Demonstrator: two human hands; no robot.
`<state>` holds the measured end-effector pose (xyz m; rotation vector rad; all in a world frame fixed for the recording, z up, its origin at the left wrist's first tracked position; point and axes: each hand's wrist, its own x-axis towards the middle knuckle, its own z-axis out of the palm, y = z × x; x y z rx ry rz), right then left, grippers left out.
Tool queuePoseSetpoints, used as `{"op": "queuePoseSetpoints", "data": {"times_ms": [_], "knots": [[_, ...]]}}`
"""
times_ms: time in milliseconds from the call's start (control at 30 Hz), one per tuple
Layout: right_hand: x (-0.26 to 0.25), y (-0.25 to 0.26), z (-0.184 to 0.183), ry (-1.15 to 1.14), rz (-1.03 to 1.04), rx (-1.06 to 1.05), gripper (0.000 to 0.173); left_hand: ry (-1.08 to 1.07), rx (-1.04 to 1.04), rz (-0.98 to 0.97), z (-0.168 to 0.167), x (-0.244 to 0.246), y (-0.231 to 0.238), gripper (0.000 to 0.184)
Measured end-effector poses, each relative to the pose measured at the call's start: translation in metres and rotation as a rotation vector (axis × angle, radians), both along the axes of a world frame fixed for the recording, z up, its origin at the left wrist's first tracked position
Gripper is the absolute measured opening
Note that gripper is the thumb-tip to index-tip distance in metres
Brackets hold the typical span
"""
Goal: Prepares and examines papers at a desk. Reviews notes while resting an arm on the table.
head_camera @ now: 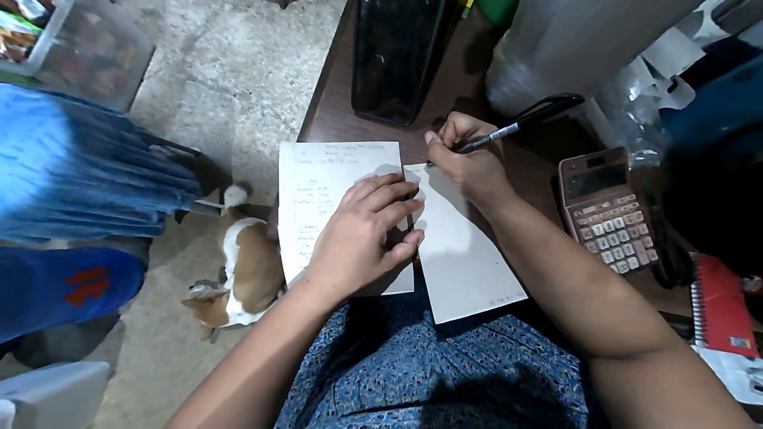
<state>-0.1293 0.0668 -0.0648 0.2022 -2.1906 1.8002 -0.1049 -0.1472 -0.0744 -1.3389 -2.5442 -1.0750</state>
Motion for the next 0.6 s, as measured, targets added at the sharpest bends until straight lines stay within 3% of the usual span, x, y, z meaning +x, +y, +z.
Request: {"op": "queuePoseSetpoints", "data": {"times_ms": [600], "knots": [[-0.0015, 0.0005, -0.0026, 0.023, 0.005, 0.025, 0.033, 0.009, 0.002, -0.001, 0.0013, 0.0, -0.0003, 0.037]]}}
